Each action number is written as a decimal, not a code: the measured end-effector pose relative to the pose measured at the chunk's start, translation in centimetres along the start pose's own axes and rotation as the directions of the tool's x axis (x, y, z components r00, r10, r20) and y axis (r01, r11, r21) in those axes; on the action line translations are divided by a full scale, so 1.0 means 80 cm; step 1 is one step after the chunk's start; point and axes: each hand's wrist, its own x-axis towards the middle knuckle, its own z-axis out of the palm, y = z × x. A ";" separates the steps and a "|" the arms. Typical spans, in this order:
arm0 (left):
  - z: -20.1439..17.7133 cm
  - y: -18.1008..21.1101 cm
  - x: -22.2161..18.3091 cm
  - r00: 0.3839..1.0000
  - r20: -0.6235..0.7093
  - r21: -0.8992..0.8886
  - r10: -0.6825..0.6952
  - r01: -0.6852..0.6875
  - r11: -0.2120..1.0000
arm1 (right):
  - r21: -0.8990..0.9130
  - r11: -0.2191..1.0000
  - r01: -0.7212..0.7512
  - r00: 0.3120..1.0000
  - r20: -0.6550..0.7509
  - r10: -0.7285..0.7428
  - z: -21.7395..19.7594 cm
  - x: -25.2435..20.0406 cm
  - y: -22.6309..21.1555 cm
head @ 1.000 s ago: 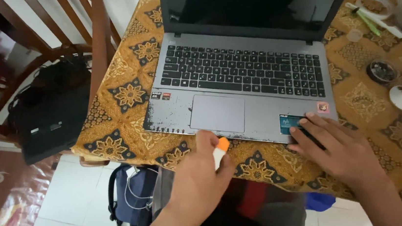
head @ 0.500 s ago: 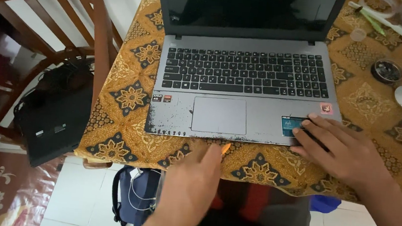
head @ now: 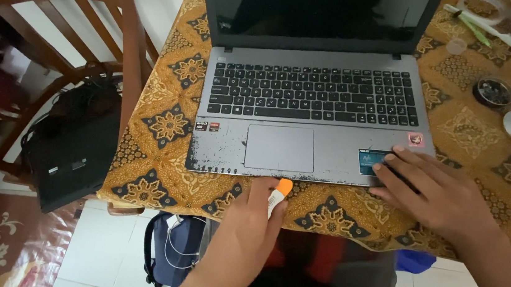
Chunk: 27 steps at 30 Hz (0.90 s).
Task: Prying open the bottom casing of a laptop using a plastic opening tool to access internal components.
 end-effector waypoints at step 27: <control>0.033 -0.007 0.001 0.949 -0.262 -0.110 -0.173 0.149 0.983 | 0.028 1.000 0.009 1.000 -0.006 -0.009 -0.004 0.007 0.001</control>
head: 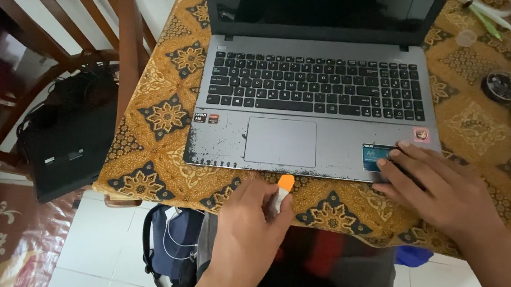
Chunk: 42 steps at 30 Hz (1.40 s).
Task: Prying open the bottom casing of a laptop using a plastic opening tool to access internal components.
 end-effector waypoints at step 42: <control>0.033 0.021 0.005 0.996 0.063 -0.089 0.061 -0.056 0.995 | -0.012 1.000 0.016 1.000 0.026 -0.016 0.000 -0.003 0.000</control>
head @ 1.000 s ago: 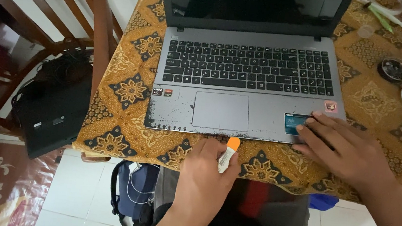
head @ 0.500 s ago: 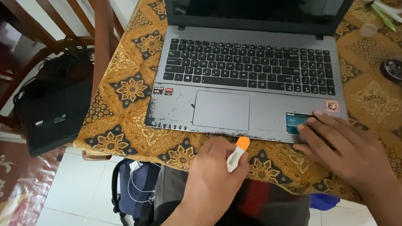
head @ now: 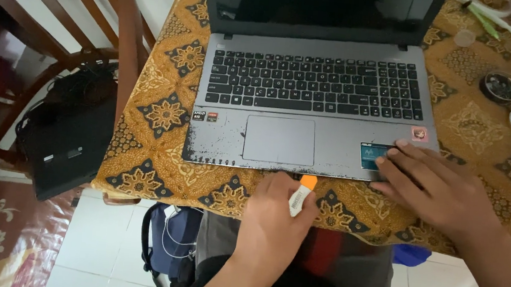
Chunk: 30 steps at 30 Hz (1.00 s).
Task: Prying open the bottom casing of a laptop using a plastic opening tool to access internal components.
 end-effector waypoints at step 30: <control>-0.033 -0.022 -0.001 0.992 -0.079 0.013 -0.094 0.096 0.995 | -0.047 0.999 0.011 0.997 0.077 -0.007 0.011 -0.019 0.002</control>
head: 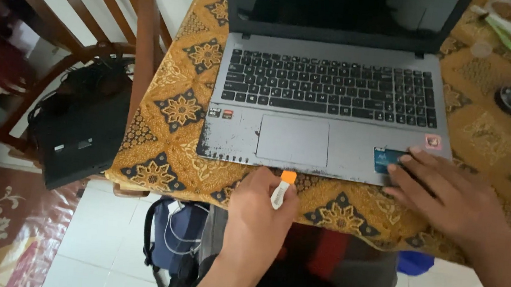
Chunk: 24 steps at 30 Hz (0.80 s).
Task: Prying open the bottom casing of a laptop using a plastic opening tool to access internal components.
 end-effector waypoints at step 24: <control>-0.043 -0.017 0.011 0.976 -0.170 0.001 -0.137 0.139 0.990 | 0.017 1.000 0.023 1.000 -0.017 -0.023 0.005 -0.001 0.002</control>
